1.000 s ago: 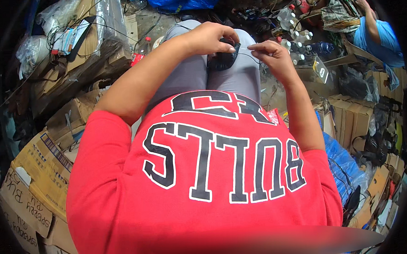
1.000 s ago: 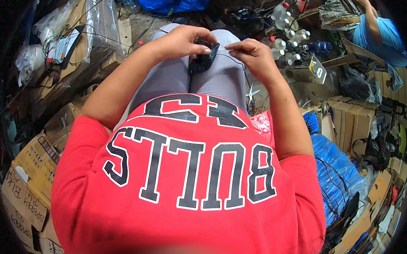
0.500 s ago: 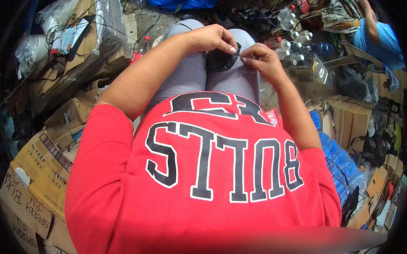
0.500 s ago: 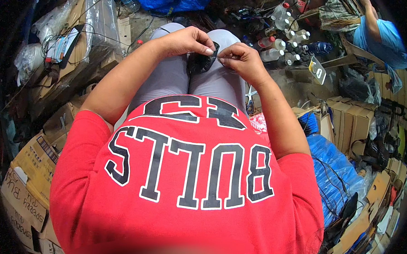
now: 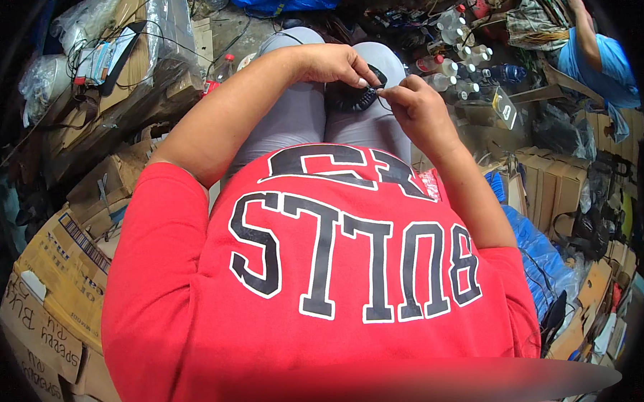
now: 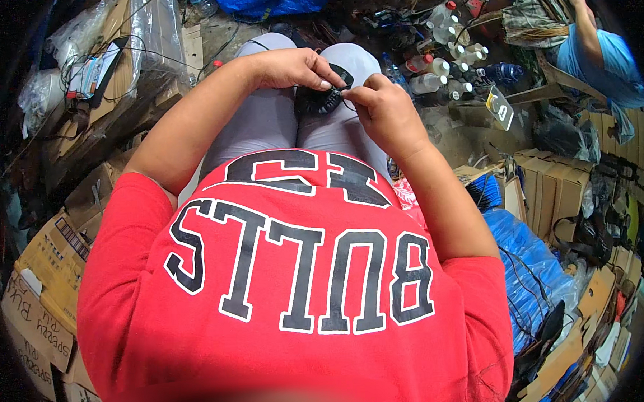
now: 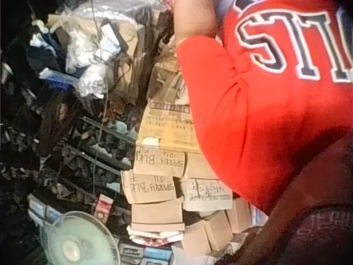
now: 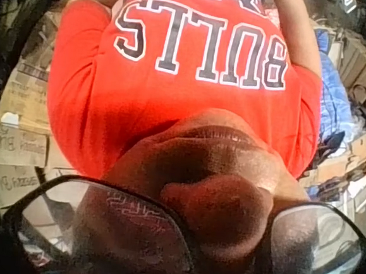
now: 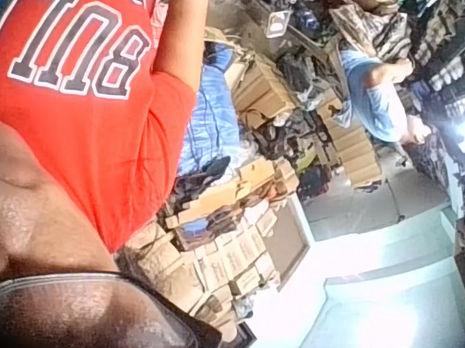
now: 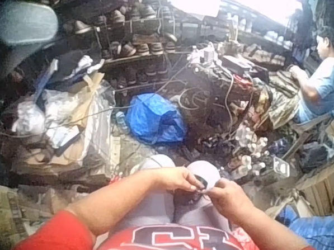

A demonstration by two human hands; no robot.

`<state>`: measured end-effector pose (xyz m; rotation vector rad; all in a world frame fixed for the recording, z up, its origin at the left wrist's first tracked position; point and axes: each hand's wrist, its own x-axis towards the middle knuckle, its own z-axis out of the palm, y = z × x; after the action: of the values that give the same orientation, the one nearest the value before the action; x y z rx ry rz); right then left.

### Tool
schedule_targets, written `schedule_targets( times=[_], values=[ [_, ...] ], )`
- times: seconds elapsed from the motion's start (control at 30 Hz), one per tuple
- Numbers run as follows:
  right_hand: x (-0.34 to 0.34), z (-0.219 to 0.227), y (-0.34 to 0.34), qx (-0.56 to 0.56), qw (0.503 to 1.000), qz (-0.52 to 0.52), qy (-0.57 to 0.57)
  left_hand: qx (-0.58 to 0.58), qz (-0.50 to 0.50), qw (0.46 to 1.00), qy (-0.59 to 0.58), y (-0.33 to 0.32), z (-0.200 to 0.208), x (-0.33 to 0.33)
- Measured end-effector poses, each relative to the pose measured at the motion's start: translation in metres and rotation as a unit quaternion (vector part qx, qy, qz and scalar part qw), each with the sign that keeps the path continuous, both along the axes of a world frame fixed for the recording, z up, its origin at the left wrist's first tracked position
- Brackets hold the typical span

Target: Stitching or repairing a black shoe component by hand using a needle and thread.

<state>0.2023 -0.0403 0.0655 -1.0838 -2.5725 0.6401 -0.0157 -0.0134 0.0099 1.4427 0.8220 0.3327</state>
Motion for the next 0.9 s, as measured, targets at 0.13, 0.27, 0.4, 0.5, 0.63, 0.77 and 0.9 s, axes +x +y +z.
schedule_targets(
  times=[0.13, 0.27, 0.4, 0.5, 0.63, 0.77, 0.9],
  values=[
    [-0.010, 0.015, 0.008, 0.058, 0.988, 0.048, -0.138, 0.000, -0.023, 1.000, 0.017, 0.000, -0.002, 0.005],
    [-0.014, 0.011, 0.025, 0.039, 0.971, 0.120, -0.205, 0.049, -0.021, 0.998, 0.015, 0.006, 0.005, 0.011],
    [-0.002, -0.012, 0.043, -0.095, 0.981, 0.130, -0.105, 0.121, 0.032, 0.992, 0.016, 0.012, 0.000, 0.015],
    [0.004, -0.016, 0.043, -0.329, 0.943, -0.045, -0.001, 0.163, 0.066, 0.984, 0.041, 0.012, -0.002, 0.011],
    [-0.008, -0.024, 0.037, -0.388, 0.920, -0.054, -0.009, 0.173, 0.076, 0.975, 0.118, 0.008, -0.002, 0.014],
    [0.013, -0.028, 0.050, -0.487, 0.865, -0.068, 0.100, 0.254, 0.210, 0.934, 0.136, -0.022, 0.007, 0.012],
    [0.031, -0.036, 0.050, -0.477, 0.860, -0.080, 0.165, 0.292, 0.189, 0.907, 0.238, -0.058, 0.035, -0.017]
  ],
)
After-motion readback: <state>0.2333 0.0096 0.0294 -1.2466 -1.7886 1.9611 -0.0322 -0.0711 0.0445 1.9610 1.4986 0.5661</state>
